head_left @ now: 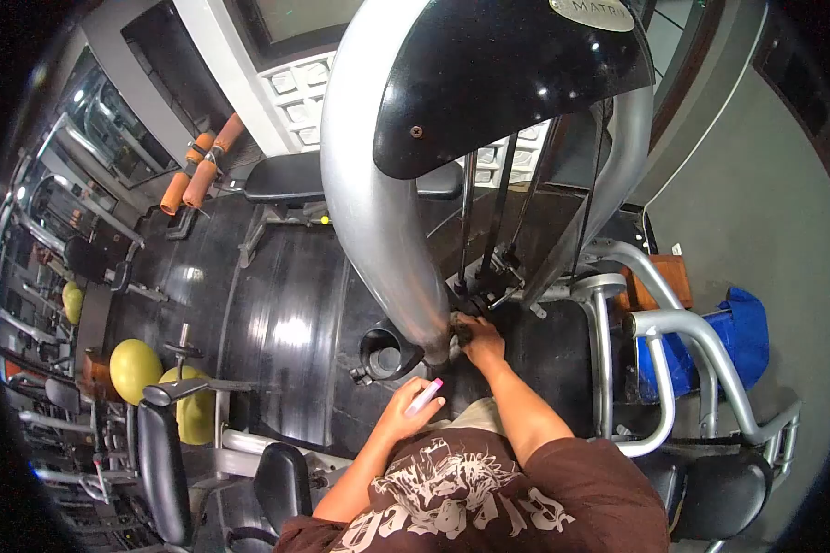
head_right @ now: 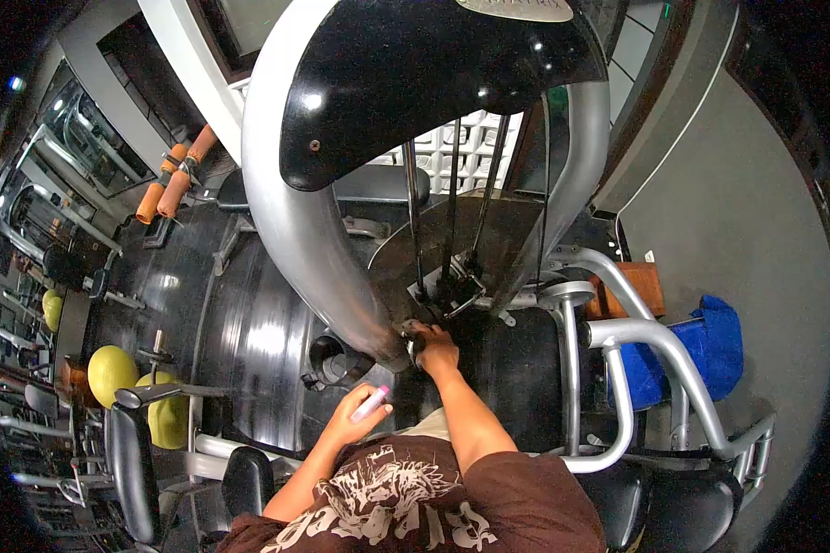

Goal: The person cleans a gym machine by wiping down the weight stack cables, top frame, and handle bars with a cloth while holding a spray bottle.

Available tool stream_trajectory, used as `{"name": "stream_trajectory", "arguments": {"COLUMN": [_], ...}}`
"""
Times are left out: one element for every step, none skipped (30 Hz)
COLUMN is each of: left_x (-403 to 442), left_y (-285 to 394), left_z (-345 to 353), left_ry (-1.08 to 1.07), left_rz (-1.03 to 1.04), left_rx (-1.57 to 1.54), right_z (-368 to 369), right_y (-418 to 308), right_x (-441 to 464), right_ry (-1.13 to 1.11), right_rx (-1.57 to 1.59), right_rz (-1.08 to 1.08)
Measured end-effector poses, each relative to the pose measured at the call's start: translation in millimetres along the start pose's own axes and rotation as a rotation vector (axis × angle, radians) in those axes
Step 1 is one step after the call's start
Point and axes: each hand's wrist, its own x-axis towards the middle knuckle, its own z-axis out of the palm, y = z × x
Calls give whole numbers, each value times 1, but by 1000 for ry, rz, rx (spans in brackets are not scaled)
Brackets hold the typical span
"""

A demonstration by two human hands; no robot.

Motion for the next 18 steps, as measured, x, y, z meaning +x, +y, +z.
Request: {"name": "stream_trajectory", "arguments": {"left_x": [-1,-3,-6,-6,-4,-4,-4,-3,-3,-4,-3,-1,0,0,0,0,-1,-2], "left_y": [1,2,2,3,3,1,0,-3,-4,-5,-4,-3,-2,0,3,5,8,10], "left_z": [-2,-2,-2,-3,-4,-4,-4,-4,-3,-3,-4,-5,-4,-3,-2,-2,-3,-5], "left_ry": [1,2,1,-2,-4,7,15,24,33,18,1,-16,-26,-34,-40,-47,-56,-66], "left_rz": [10,18,15,16,24,22,45,66,85,66,50,39,53,67,81,88,93,96], "left_rx": [-4,-10,-21,-30,-37,-62,-70,-79,-90,-88,-85,-79,-70,-61,-51,-50,-47,-45], "right_z": [-3,-8,-12,-10,-8,-2,0,4,-1,-8,-13,-12,-10,-8,-15,-29,-37,-31], "right_y": [-1,-1,0,5,16,30,36,40,37,29,21,15,8,2,-9,-24,-33,-32], "right_x": [-10,-23,-37,-45,-52,-57,-60,-59,-53,-45,-36,-23,-7,6,13,18,22,28], "right_ry": [37,71,100,154,126,102,77,167,204,236,272,296,321,345,301,257,212,79], "right_rx": [20,38,56,116,120,125,130,180,219,259,301,310,319,328,295,264,233,186], "right_rz": [-4,-7,-7,-27,-10,6,24,20,2,-12,-25,-51,-80,-112,-106,-103,-98,6]}}
